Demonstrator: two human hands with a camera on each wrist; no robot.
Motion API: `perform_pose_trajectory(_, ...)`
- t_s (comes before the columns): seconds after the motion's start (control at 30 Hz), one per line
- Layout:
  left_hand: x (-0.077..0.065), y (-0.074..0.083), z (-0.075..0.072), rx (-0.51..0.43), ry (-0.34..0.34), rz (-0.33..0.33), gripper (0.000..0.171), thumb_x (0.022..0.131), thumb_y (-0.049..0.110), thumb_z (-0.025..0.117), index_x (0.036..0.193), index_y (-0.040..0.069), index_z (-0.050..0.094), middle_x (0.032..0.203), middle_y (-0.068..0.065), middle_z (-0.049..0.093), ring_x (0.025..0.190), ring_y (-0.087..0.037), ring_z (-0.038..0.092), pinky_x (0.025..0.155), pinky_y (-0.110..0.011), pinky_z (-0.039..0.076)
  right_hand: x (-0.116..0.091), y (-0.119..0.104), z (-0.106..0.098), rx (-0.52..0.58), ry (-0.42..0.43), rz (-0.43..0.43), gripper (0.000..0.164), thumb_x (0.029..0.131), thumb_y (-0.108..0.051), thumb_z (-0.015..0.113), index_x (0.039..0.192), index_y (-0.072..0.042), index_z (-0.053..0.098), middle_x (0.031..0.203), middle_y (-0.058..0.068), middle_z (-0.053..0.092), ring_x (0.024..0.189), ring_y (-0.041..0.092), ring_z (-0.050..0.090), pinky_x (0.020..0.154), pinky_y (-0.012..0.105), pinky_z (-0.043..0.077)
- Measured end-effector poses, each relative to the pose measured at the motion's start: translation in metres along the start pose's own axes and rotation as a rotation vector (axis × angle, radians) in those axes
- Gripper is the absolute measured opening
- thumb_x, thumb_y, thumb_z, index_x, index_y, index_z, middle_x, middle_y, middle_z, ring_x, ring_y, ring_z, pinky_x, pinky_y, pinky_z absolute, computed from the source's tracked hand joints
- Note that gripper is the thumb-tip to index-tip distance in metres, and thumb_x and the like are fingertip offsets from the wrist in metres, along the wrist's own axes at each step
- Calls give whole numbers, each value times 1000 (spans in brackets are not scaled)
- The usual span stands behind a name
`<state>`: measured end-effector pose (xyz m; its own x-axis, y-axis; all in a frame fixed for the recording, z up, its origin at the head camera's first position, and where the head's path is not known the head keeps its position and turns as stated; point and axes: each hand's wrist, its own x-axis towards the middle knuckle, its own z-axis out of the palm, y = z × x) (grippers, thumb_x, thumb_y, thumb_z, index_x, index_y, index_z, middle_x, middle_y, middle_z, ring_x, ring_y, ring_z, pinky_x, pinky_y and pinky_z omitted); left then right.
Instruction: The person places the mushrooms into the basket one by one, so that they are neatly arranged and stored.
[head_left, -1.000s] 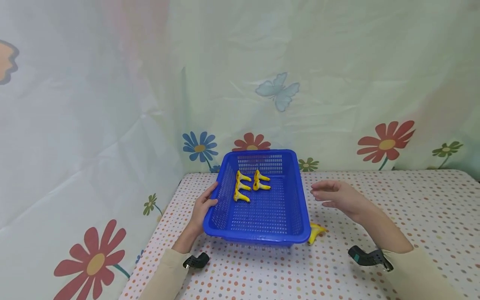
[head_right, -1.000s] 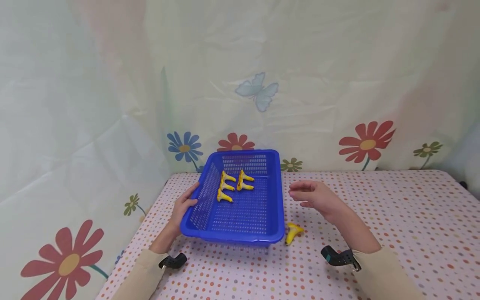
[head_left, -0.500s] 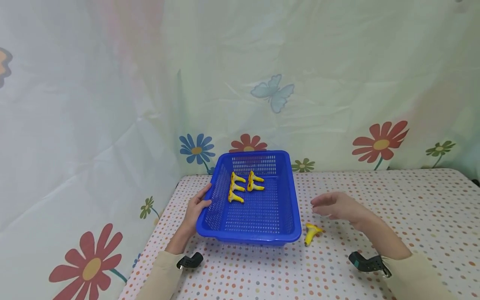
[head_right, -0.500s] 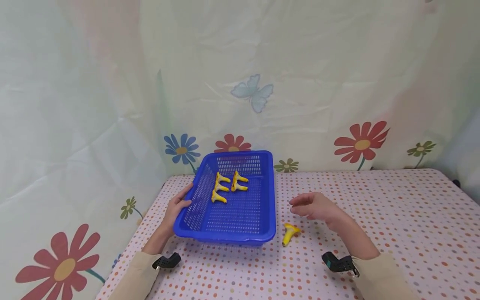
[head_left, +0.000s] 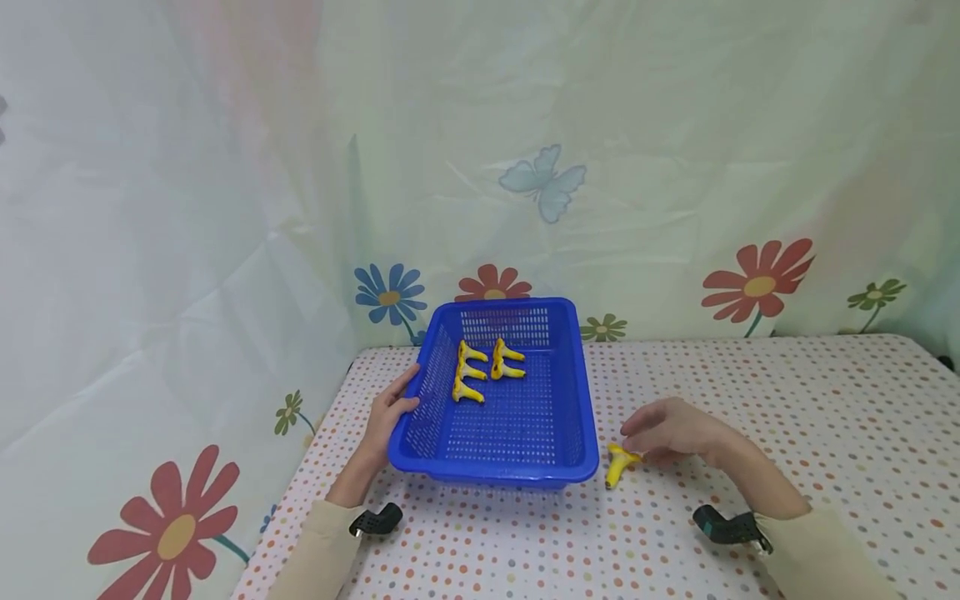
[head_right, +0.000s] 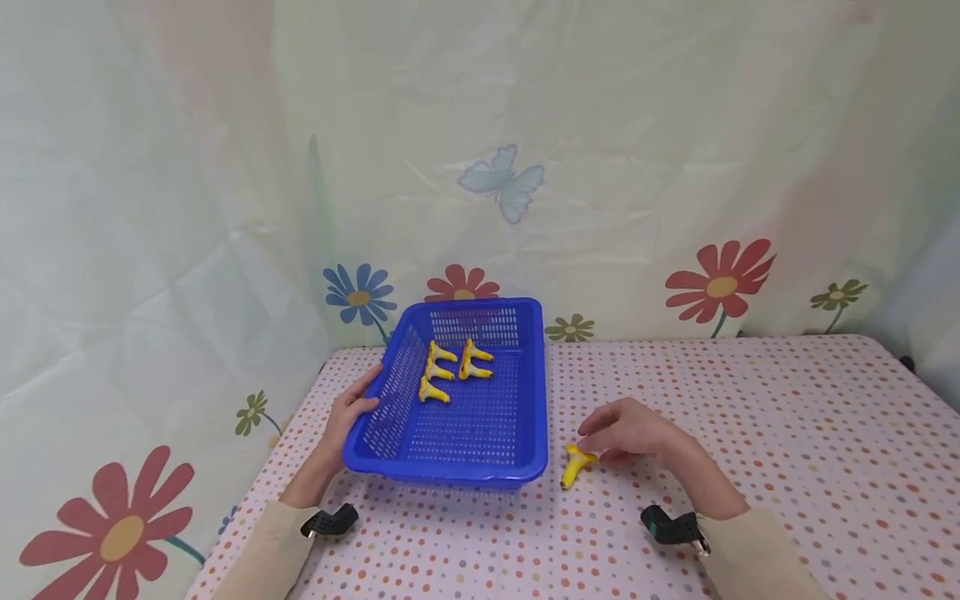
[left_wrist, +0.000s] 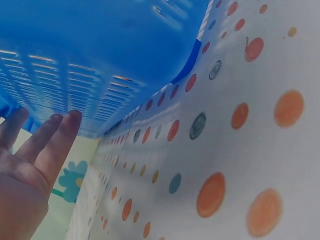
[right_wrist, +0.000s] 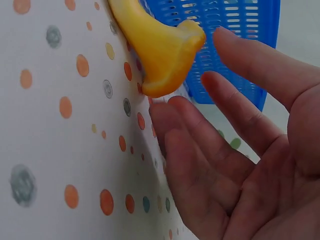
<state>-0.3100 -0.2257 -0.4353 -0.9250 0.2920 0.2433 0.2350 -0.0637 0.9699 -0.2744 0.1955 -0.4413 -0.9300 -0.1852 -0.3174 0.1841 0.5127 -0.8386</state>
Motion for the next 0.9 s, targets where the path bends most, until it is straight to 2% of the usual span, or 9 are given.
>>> perform_pose_trajectory(0.2,-6,-4,1,-4,14,-35,50,90,0,37,138,7,26,140,-11,25,124,-28,30,91,-42,34,-3,5,11,-28,-72,-36,39,66,-26,75,98,-6,64,79,5,62,58,17,52,52,31,42)
perform_pose_trajectory(0.3,-4,-3,1,3,18,-24,50,90,1,37,139,7,26,141,-11,24,125,-28,29,92,-42,33,-1,3,10,-37,-95,-87,40,66,-25,75,98,-5,63,80,5,62,60,17,52,53,31,41)
perform_pose_trajectory(0.4,-1,-2,2,9,31,-5,50,90,2,37,138,7,26,141,-11,24,125,-28,27,92,-43,32,2,-1,10,-62,-77,-114,37,65,-25,75,95,-5,64,83,4,62,66,18,53,56,33,43)
perform_pose_trajectory(0.57,-5,-5,5,17,29,-27,50,90,0,36,138,6,25,141,-11,23,126,-28,27,94,-44,29,-1,-1,14,-73,-98,-128,29,68,-24,73,89,-5,65,76,5,63,66,19,53,57,34,42)
perform_pose_trajectory(0.67,-4,-4,6,13,37,-18,49,90,-1,35,138,6,27,141,-11,24,126,-29,27,95,-44,28,-2,-2,9,-23,-120,-150,29,73,-24,69,91,-3,64,77,7,63,69,22,54,59,35,42)
perform_pose_trajectory(0.8,-1,-1,5,-2,48,0,48,90,-1,34,137,6,28,140,-11,26,125,-29,27,94,-44,29,-3,-7,-2,107,-155,-177,33,79,-23,64,99,2,58,83,13,62,72,29,58,63,40,47)
perform_pose_trajectory(0.9,1,2,4,2,35,-8,48,91,0,33,138,8,27,141,-9,25,125,-28,27,94,-43,30,-3,-10,-8,178,-126,-188,34,81,-21,62,103,4,53,88,16,60,76,31,59,66,42,48)
